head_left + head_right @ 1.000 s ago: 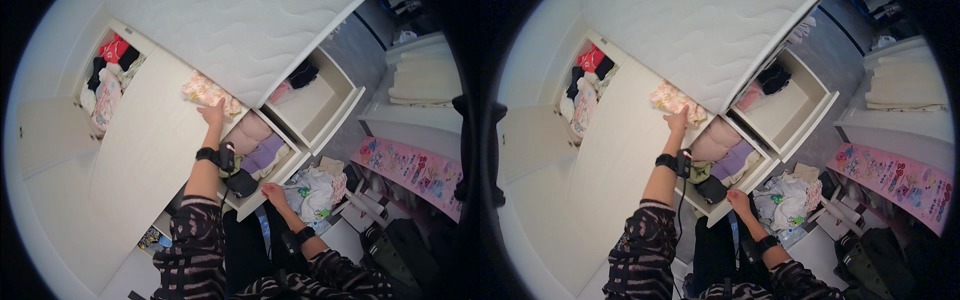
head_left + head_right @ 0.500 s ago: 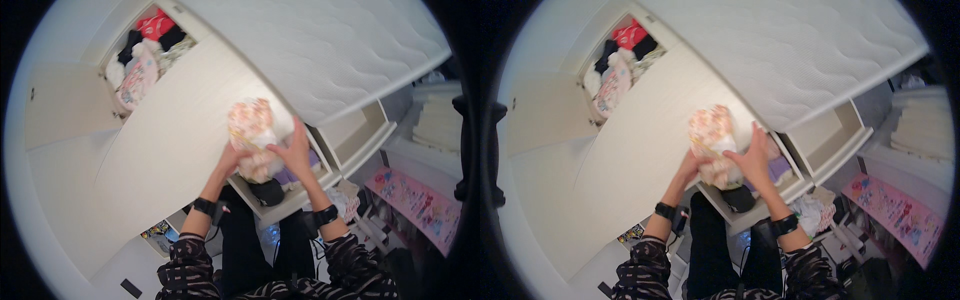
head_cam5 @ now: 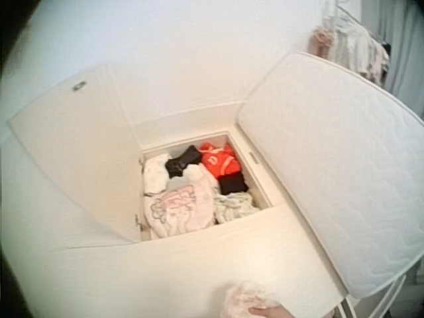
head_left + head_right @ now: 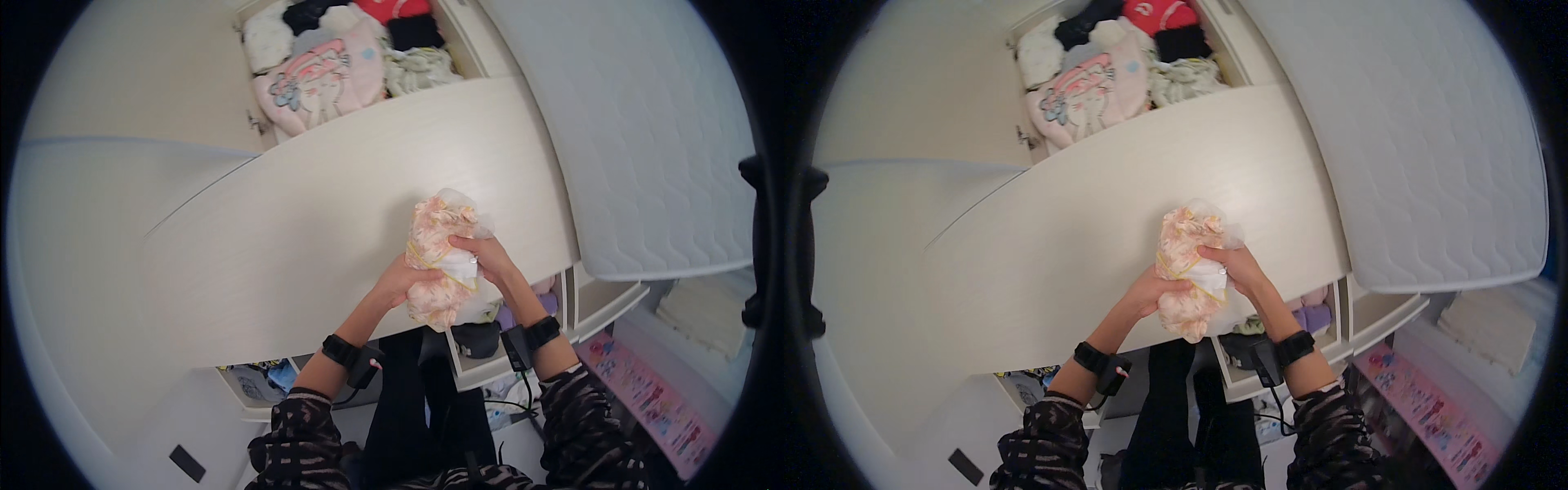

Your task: The person folds several pieces of children's clothing, including a blue patterned jacket and pants, and places them into drawers. They also handle a red garment and a grey item, folding and stacking them in the same storage unit.

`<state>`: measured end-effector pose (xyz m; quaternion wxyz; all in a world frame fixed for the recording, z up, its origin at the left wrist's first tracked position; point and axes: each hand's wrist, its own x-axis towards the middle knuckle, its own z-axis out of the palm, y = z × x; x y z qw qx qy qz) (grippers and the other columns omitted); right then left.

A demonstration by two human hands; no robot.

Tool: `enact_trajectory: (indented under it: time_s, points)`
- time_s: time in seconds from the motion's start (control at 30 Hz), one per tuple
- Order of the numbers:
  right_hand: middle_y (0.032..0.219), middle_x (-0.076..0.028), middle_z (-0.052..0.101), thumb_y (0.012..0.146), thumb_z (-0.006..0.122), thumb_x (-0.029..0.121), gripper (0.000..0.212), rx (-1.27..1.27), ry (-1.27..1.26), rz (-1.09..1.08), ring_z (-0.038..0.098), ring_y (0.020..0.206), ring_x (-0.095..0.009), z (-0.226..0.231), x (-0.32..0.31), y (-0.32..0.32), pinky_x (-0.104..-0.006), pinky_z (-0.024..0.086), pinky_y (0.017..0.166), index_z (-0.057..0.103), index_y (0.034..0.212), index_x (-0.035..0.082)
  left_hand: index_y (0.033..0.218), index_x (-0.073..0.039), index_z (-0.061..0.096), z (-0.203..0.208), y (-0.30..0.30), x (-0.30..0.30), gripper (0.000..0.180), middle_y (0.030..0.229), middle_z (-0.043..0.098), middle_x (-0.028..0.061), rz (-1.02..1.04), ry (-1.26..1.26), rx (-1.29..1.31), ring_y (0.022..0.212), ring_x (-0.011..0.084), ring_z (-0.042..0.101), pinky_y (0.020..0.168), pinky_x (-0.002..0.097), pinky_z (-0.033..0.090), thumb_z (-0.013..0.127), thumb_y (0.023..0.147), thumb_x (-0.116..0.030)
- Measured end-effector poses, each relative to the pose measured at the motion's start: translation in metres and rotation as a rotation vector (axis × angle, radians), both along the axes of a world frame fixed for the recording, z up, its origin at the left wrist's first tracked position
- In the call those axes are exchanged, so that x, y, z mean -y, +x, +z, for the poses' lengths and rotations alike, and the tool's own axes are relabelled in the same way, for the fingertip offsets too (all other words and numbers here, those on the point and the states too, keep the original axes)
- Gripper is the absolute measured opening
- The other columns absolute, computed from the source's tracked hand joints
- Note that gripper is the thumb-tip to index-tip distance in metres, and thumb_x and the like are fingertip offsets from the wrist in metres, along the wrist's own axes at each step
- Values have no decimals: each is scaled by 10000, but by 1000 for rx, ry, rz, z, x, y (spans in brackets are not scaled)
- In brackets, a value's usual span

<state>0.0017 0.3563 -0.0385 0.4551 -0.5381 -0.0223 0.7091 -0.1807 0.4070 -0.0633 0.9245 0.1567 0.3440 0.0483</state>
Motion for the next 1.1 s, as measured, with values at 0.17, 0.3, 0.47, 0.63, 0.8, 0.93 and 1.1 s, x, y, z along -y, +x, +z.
enact_trajectory:
  time_s: [0.17, 0.3, 0.47, 0.63, 0.8, 0.93, 1.1]
  points:
    - [1114, -124, 579, 838, 620, 140, 467, -194, -6, 74, 595, 970, -206, -3, -70, -30, -321, 503, 834, 442, 1238, -23, 1267, 1, 417, -16, -28, -62, 485, 1172, 547, 120, 202, 33, -123, 1029, 244, 575, 873, 382, 495, 608, 821, -20]
    - [1099, -132, 580, 864, 585, 131, 449, 156, 16, 187, 601, 958, -213, -25, -89, -28, -328, 509, 824, 413, 1244, -35, 1214, -23, 473, -35, -14, -103, 387, 1105, 582, 101, 117, 189, -206, 918, 219, 607, 750, 374, 523, 579, 878, -182]
    - [1054, -154, 590, 848, 582, 74, 383, 170, -113, -191, 625, 883, -247, -81, -108, 5, -376, 539, 746, 453, 1186, -52, 955, -27, 605, -90, 5, -202, 338, 979, 596, 128, 9, 1256, -884, 861, 270, 564, 754, 398, 441, 516, 897, -349]
    - [1027, -151, 594, 848, 570, 53, 319, 106, -210, -391, 621, 881, -257, -136, -109, 32, -389, 537, 747, 485, 1139, -46, 876, -24, 600, -143, 18, -253, 250, 929, 559, 111, -88, 1654, -1446, 909, 291, 511, 777, 419, 403, 563, 843, -269]
    - [1019, -139, 597, 841, 576, 41, 319, 80, -241, -468, 617, 861, -246, -163, -105, 41, -398, 531, 740, 489, 1134, -47, 814, -56, 545, -164, 40, -260, 167, 862, 511, 87, -34, 1610, -1853, 877, 267, 497, 752, 404, 394, 564, 836, -220]
    - [1029, -131, 598, 835, 580, 33, 332, 79, -337, -443, 614, 878, -235, -156, -110, 45, -386, 528, 744, 489, 1146, -38, 831, -63, 530, -165, 47, -267, 142, 866, 506, 90, -215, 1896, -1642, 891, 272, 488, 764, 412, 386, 555, 838, -203]
    - [1064, -141, 593, 837, 569, 39, 401, 120, -297, -327, 618, 892, -241, -130, -133, 47, -383, 528, 749, 446, 1209, -45, 834, -74, 520, -162, 46, -269, 120, 863, 504, 91, -193, 1890, -1535, 889, 281, 481, 776, 420, 378, 538, 844, -192]
